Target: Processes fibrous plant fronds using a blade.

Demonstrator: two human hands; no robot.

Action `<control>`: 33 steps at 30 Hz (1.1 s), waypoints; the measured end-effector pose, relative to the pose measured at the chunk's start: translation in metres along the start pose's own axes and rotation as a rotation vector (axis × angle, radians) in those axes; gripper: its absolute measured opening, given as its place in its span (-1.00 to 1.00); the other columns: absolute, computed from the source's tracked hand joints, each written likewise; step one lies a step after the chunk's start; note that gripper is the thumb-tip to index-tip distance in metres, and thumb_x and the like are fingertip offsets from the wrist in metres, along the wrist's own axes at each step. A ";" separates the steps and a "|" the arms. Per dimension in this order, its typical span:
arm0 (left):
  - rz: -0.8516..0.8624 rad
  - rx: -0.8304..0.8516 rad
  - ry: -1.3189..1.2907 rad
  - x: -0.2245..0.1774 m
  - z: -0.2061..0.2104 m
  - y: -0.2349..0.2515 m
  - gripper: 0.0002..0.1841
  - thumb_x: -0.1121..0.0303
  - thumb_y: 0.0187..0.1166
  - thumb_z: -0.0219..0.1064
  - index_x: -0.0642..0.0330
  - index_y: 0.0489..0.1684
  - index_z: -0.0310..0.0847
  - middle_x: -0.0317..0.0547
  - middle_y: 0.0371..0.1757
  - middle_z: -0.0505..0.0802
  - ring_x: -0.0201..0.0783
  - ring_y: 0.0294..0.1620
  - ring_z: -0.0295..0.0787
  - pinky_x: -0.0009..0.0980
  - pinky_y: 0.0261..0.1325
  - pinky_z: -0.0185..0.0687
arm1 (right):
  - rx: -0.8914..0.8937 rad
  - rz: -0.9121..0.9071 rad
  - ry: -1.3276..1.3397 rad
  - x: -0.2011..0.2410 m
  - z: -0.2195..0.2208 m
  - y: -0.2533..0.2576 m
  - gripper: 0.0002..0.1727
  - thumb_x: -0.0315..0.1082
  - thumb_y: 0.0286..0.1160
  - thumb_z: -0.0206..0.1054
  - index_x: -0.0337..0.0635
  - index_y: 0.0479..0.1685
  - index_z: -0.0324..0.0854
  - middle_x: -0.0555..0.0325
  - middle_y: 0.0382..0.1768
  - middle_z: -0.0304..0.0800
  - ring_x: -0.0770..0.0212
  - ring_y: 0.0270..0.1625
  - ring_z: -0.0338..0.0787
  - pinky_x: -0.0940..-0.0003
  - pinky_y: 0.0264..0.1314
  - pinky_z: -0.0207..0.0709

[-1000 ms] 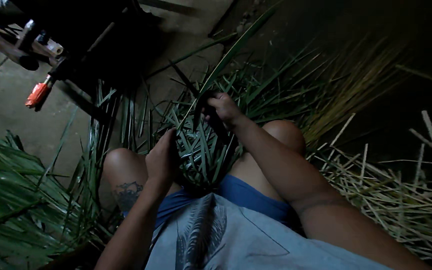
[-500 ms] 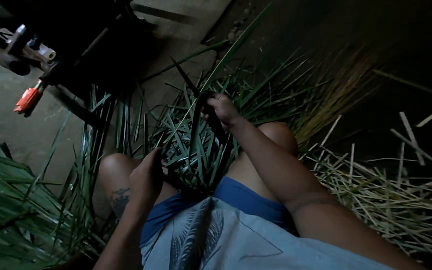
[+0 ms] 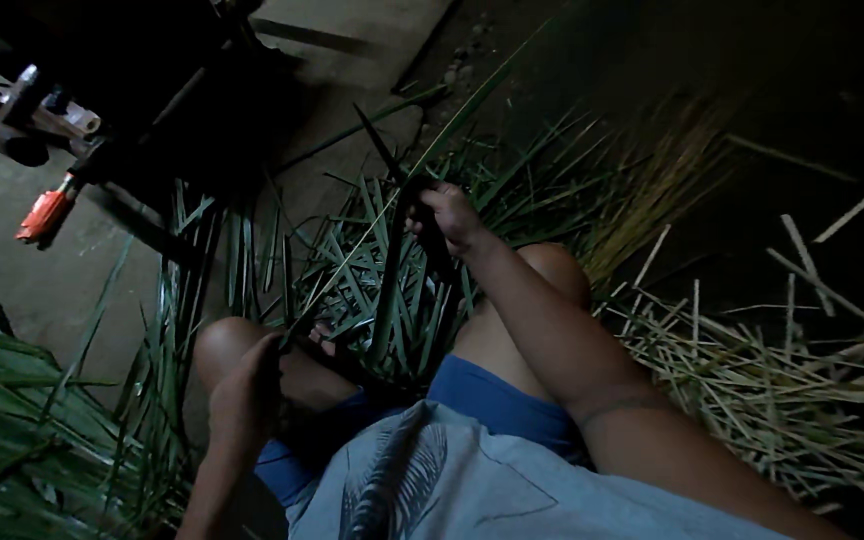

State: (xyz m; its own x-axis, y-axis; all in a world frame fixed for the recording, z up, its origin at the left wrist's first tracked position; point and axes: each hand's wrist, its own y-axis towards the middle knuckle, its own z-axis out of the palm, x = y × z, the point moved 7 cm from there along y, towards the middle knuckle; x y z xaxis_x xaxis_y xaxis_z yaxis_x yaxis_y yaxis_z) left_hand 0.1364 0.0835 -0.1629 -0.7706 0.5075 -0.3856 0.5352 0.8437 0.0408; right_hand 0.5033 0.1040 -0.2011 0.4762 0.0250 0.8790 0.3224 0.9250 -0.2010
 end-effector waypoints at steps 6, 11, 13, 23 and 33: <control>-0.099 0.081 0.001 0.023 -0.014 -0.009 -0.61 0.55 0.67 0.19 0.20 0.44 0.61 0.10 0.08 0.88 0.10 -0.07 0.87 0.22 0.03 0.74 | -0.056 -0.014 -0.006 0.006 -0.012 0.003 -0.74 -0.27 0.88 0.02 -0.18 0.19 0.57 0.17 -0.50 0.64 0.31 -0.58 0.66 0.41 -0.53 0.66; -0.029 0.005 0.062 0.056 -0.020 -0.021 -0.67 0.43 0.72 0.11 0.13 0.37 0.63 -0.04 0.03 0.88 -0.04 -0.13 0.86 0.11 -0.08 0.78 | -0.058 -0.056 0.007 0.011 -0.021 0.006 -0.71 -0.28 0.88 -0.02 -0.20 0.21 0.58 0.16 -0.48 0.64 0.31 -0.58 0.65 0.41 -0.52 0.66; -0.027 0.009 0.060 0.067 -0.022 -0.025 -0.65 0.45 0.67 0.13 0.15 0.38 0.61 -0.04 0.03 0.87 -0.04 -0.11 0.85 0.10 -0.05 0.77 | -0.083 -0.049 0.005 0.014 -0.025 0.006 -0.69 -0.29 0.86 0.00 -0.20 0.26 0.60 0.15 -0.46 0.65 0.30 -0.57 0.66 0.40 -0.52 0.67; -0.122 -0.020 0.103 0.112 -0.045 -0.047 -0.68 0.47 0.74 0.09 0.31 0.35 0.60 0.19 0.05 0.84 0.10 -0.01 0.83 0.18 0.09 0.72 | -0.170 -0.098 0.018 0.037 -0.054 0.007 -0.64 -0.24 0.89 0.02 -0.13 0.40 0.60 0.18 -0.41 0.64 0.32 -0.57 0.63 0.42 -0.51 0.66; -0.196 -0.088 0.088 0.160 -0.069 -0.073 -0.65 0.48 0.77 0.07 0.42 0.40 0.56 0.31 0.19 0.80 0.10 0.16 0.80 0.08 0.32 0.67 | -0.169 -0.068 -0.013 0.041 -0.062 0.009 -0.65 -0.20 0.88 0.07 -0.13 0.40 0.57 0.17 -0.42 0.64 0.30 -0.55 0.64 0.42 -0.51 0.64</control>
State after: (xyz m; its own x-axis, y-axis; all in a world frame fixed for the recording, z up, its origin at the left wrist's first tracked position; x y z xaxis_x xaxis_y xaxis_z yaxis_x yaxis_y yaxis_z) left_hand -0.0500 0.1148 -0.1638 -0.8862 0.3425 -0.3119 0.3431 0.9377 0.0548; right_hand 0.5766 0.0893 -0.1938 0.4388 -0.0295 0.8981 0.4869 0.8478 -0.2100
